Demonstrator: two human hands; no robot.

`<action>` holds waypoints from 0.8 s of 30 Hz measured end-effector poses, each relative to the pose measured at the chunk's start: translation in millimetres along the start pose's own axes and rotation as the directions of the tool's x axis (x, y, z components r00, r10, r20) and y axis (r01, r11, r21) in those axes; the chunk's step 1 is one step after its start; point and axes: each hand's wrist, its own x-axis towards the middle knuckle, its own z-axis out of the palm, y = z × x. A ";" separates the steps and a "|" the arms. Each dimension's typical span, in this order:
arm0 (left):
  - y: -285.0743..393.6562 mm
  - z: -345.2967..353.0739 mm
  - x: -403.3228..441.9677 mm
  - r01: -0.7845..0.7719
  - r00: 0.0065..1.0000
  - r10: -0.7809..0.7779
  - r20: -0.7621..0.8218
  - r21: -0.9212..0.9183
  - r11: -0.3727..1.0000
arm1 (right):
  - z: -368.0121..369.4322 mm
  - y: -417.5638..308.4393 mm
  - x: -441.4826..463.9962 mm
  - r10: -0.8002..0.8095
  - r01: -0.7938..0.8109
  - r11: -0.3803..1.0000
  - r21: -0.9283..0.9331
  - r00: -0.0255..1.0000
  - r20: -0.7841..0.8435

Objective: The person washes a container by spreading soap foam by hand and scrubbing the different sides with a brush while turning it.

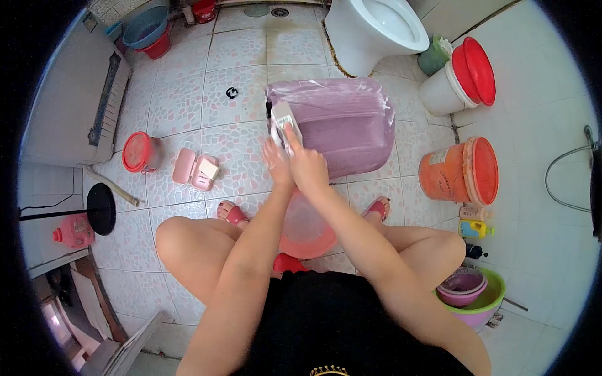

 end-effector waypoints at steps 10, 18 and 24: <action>15.8 -16.1 -13.4 -0.077 0.995 0.077 -0.056 0.001 0.997 | -14.6 -28.5 61.2 -0.079 0.081 0.991 -0.109 0.996 0.028; 13.8 -4.5 -3.1 -0.083 0.992 0.080 -0.100 -0.027 0.996 | -2.0 -38.1 112.4 -0.094 0.093 0.986 -0.137 0.996 -0.006; 14.9 -10.9 4.3 -0.048 0.999 0.045 -0.027 -0.119 0.992 | -5.5 -18.2 0.0 0.000 0.003 0.992 -0.127 1.000 0.021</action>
